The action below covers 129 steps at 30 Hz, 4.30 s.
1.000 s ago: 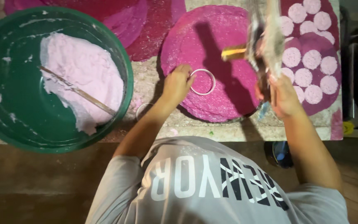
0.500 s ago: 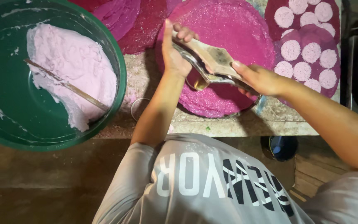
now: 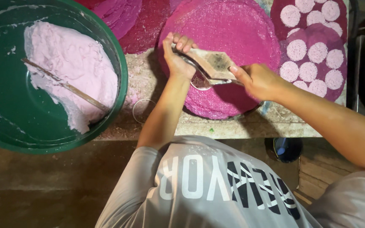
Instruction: The person scoops pink dough from a green bowl using a wooden stick and a metal scoop, then presses it into a circular mold on a pink mat to form round pieces. The formed pieces are arranged on the mat as the process repeats.
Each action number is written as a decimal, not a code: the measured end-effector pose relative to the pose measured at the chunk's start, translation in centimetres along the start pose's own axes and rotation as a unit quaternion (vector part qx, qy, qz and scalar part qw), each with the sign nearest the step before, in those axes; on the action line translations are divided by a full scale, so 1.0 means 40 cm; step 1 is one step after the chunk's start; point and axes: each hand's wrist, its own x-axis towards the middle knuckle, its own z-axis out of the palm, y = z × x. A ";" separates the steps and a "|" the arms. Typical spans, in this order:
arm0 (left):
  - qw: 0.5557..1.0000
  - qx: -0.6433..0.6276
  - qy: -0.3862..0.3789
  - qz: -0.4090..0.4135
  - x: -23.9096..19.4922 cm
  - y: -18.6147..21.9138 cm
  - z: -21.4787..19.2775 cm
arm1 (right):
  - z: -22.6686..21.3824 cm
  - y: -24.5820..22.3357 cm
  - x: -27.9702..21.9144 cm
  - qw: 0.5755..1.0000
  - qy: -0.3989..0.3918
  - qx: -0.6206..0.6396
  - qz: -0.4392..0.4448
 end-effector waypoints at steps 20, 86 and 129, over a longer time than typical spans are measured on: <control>0.976 0.133 0.159 0.064 0.029 -0.012 0.001 | 0.037 0.042 0.053 0.999 -0.006 -0.048 0.010; 0.557 0.723 0.082 0.400 -0.457 1.129 0.153 | 0.417 -1.047 0.369 0.798 0.162 -0.343 -0.468; 0.364 0.884 -0.142 0.256 -0.418 0.959 0.238 | 0.201 -0.973 -0.047 0.746 0.230 -0.467 -0.416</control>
